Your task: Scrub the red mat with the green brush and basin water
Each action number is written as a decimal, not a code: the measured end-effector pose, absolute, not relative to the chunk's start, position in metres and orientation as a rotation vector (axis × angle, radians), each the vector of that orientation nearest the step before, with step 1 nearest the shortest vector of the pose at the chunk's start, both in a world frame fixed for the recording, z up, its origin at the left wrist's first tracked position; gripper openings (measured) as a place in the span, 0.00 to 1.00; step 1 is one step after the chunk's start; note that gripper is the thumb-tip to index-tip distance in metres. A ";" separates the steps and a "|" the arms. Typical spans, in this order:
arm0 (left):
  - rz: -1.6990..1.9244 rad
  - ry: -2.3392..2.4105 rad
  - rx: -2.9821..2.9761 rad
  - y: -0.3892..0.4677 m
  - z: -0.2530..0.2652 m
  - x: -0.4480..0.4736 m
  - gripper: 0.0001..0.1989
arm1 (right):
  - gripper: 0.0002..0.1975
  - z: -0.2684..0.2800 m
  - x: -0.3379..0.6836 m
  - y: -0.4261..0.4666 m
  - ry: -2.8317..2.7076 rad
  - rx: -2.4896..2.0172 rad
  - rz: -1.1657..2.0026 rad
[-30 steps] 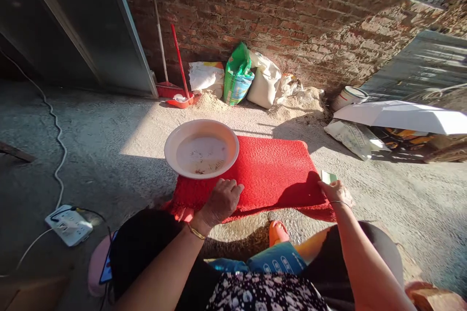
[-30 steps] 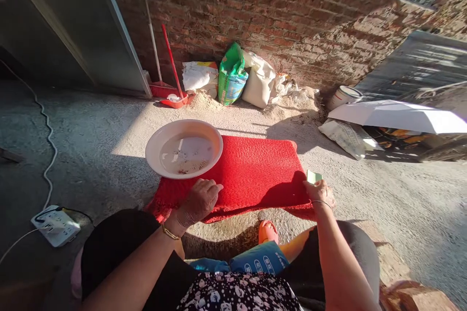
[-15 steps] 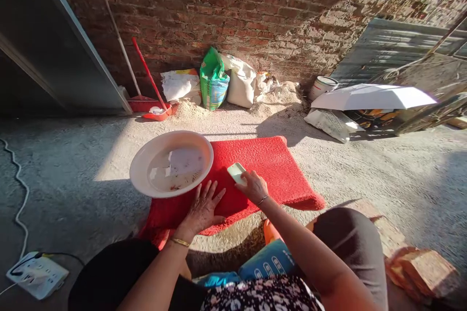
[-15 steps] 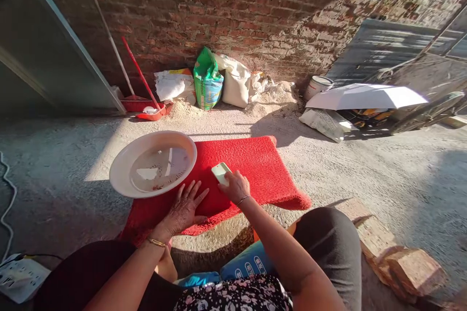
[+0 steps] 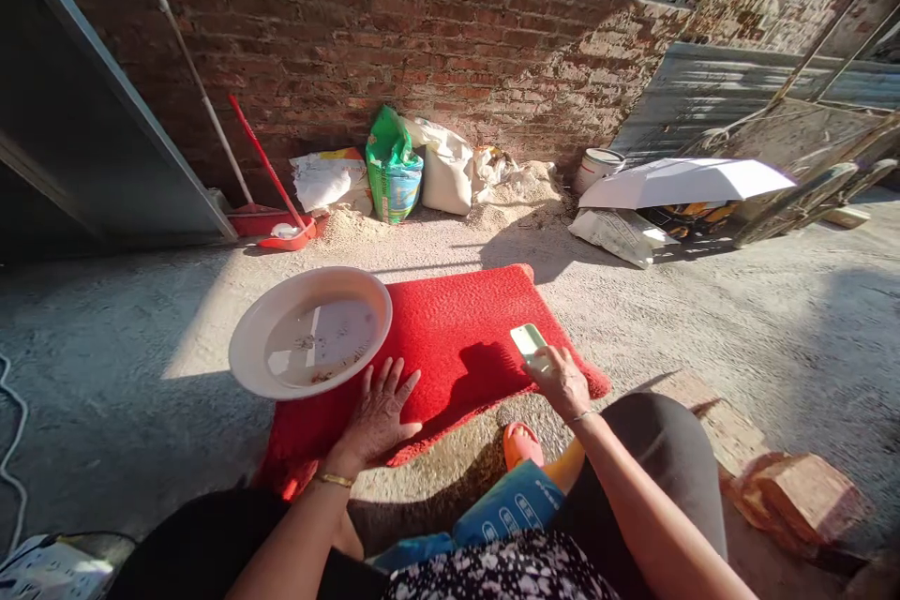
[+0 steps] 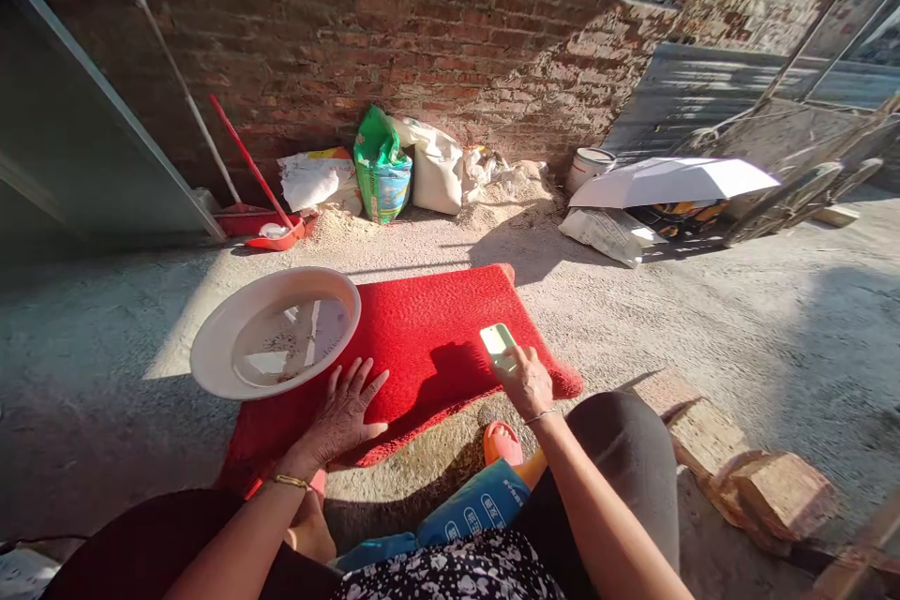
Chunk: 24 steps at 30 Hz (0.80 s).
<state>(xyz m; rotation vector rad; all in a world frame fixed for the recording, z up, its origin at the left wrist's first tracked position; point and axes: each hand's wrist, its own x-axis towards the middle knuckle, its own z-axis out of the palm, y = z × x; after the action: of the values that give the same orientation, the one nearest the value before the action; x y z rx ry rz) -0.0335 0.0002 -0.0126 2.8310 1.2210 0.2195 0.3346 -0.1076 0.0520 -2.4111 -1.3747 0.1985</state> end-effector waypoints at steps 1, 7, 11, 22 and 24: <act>0.213 1.226 2.835 0.001 -0.013 -0.034 0.43 | 0.16 0.046 0.309 -0.104 -1.524 -2.318 0.213; 0.221 1.207 2.885 0.005 -0.014 -0.037 0.41 | 0.15 0.041 0.233 -0.076 -1.958 -2.044 0.285; 0.232 1.229 2.877 0.002 -0.012 -0.034 0.41 | 0.15 0.050 0.296 -0.086 -1.657 -2.273 0.358; 0.337 1.200 2.915 0.004 -0.014 -0.033 0.41 | 0.32 0.040 0.395 -0.150 -0.233 -1.714 0.465; 0.343 1.201 2.946 0.005 -0.015 -0.034 0.42 | 0.28 0.023 0.367 -0.153 -0.202 -1.616 0.549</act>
<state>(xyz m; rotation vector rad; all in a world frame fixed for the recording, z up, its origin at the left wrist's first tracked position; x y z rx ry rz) -0.0337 0.0045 -0.0149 2.9463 1.2011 0.3426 0.3671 -0.1530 0.0228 -1.6159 -0.2020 0.5485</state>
